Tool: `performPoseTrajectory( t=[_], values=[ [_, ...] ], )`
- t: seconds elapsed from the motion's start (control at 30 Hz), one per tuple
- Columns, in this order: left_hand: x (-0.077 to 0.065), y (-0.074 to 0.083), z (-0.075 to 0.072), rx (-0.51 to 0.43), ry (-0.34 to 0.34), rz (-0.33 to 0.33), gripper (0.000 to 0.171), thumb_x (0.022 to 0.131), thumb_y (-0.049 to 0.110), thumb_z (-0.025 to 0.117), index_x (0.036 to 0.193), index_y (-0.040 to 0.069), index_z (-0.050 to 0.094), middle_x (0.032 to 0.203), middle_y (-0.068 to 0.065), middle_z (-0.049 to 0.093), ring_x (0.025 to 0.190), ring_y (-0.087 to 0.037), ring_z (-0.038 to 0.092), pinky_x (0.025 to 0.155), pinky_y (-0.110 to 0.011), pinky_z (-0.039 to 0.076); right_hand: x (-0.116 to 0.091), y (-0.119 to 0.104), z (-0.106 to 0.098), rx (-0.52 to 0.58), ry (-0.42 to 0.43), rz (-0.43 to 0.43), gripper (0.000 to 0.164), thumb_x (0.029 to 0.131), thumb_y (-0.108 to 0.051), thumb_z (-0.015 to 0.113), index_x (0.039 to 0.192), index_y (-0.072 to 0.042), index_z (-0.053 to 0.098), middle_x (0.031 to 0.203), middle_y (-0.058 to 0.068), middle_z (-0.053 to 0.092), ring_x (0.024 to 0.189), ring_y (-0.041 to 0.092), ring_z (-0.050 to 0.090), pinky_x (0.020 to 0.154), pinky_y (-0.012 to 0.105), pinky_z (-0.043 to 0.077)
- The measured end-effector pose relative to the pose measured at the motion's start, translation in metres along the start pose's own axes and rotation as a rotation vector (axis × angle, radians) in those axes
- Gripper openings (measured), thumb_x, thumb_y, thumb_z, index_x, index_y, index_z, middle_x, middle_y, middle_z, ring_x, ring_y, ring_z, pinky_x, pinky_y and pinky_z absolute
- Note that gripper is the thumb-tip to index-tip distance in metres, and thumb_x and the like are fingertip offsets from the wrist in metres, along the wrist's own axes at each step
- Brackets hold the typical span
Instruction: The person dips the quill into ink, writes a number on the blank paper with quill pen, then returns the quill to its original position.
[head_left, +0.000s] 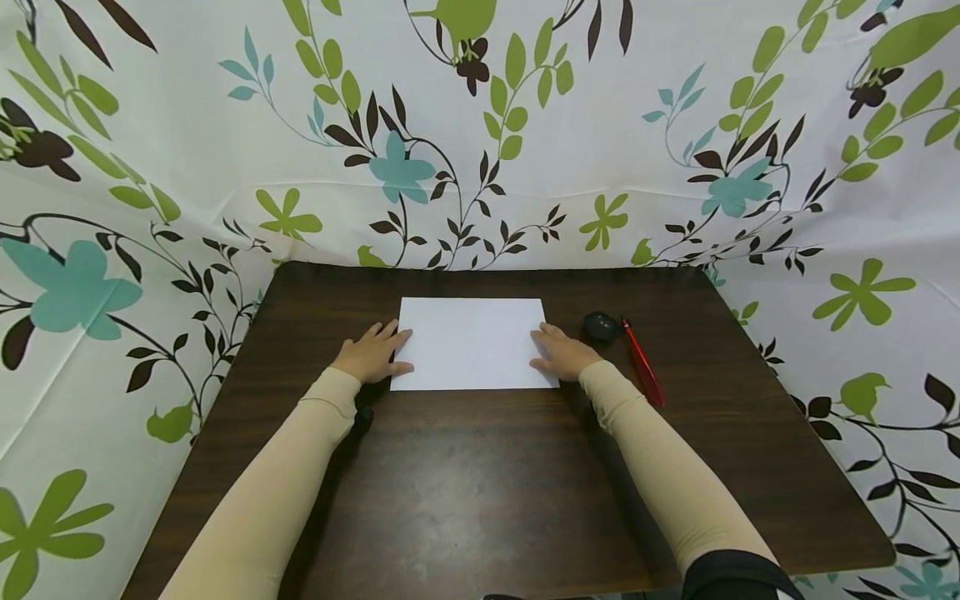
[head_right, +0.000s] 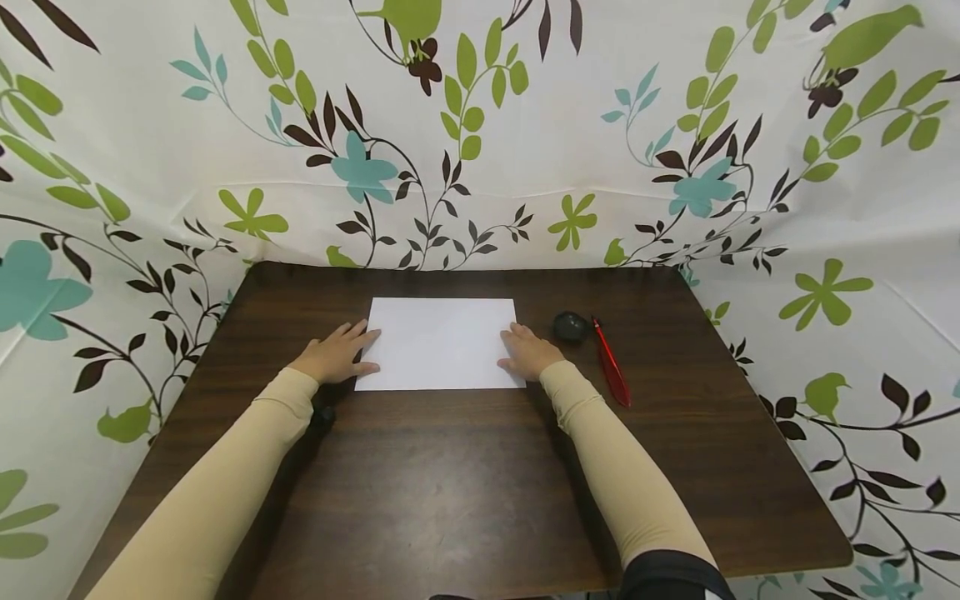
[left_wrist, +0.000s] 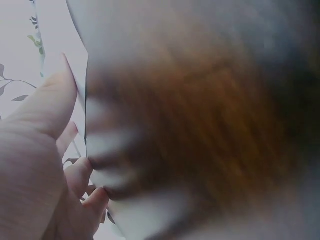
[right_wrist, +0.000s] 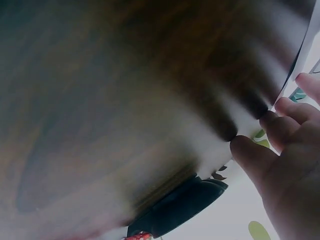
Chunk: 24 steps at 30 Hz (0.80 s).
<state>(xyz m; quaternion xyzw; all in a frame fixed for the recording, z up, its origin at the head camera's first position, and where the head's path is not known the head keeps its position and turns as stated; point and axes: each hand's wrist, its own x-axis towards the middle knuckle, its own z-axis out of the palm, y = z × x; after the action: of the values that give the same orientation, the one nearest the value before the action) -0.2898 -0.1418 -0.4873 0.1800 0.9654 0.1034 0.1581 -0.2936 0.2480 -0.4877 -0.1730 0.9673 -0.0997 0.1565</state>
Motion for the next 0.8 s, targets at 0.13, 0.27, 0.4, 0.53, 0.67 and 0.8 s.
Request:
performPoseTrajectory(
  t=[0.13,0.27,0.4,0.53,0.67,0.8],
  values=[
    [-0.0002,0.0005,-0.0004,-0.002,-0.007,-0.002,0.080,0.100,0.052,0.058,0.163,0.015,0.025,0.169,-0.017,0.011,0.152,-0.047,0.011,0.107,-0.081,0.017,0.0005,0.0003,0.0001,-0.007,-0.007,0.008,0.070,0.104,-0.039,0.057,0.159,-0.005,0.031,0.168,0.019,0.015,0.155,0.033,0.014,0.120,0.050,0.026],
    [-0.0016,0.0018,-0.0018,-0.005,-0.010,-0.005,0.080,0.100,0.052,0.058,0.163,0.015,0.025,0.169,-0.018,0.010,0.152,-0.047,0.010,0.107,-0.081,0.016,0.0007,-0.0008,-0.0001,-0.016,-0.011,0.016,0.070,0.104,-0.039,0.057,0.159,-0.005,0.031,0.168,0.019,0.015,0.155,0.033,0.014,0.121,0.050,0.025],
    [-0.0024,0.0035,-0.0029,-0.002,-0.015,-0.009,0.079,0.100,0.051,0.058,0.163,0.015,0.025,0.169,-0.018,0.010,0.152,-0.047,0.010,0.106,-0.082,0.016,-0.0005,-0.0025,-0.0010,-0.024,-0.011,0.020,0.070,0.104,-0.039,0.057,0.159,-0.005,0.031,0.168,0.019,0.015,0.155,0.034,0.014,0.121,0.050,0.025],
    [-0.0035,0.0053,-0.0045,-0.011,-0.027,-0.013,0.080,0.101,0.051,0.058,0.163,0.015,0.023,0.169,-0.017,0.009,0.153,-0.046,0.009,0.106,-0.083,0.015,-0.0025,-0.0029,-0.0027,-0.029,-0.013,0.013,0.069,0.104,-0.038,0.057,0.159,-0.005,0.032,0.168,0.020,0.016,0.154,0.036,0.016,0.121,0.051,0.024],
    [-0.0047,0.0058,-0.0056,-0.023,-0.032,-0.014,0.079,0.101,0.051,0.057,0.163,0.016,0.022,0.170,-0.016,0.008,0.153,-0.045,0.007,0.106,-0.083,0.014,-0.0044,-0.0012,-0.0051,-0.009,-0.019,0.017,0.069,0.104,-0.038,0.057,0.159,-0.005,0.031,0.168,0.020,0.016,0.154,0.036,0.015,0.121,0.051,0.022],
    [-0.0068,0.0039,-0.0063,-0.031,-0.039,-0.011,0.080,0.101,0.053,0.055,0.164,0.016,0.021,0.170,-0.016,0.007,0.153,-0.045,0.006,0.106,-0.083,0.012,-0.0054,0.0020,-0.0087,0.003,0.026,0.016,0.065,0.104,-0.035,0.057,0.157,-0.004,0.035,0.166,0.021,0.021,0.153,0.035,0.022,0.120,0.051,0.026]
  ],
)
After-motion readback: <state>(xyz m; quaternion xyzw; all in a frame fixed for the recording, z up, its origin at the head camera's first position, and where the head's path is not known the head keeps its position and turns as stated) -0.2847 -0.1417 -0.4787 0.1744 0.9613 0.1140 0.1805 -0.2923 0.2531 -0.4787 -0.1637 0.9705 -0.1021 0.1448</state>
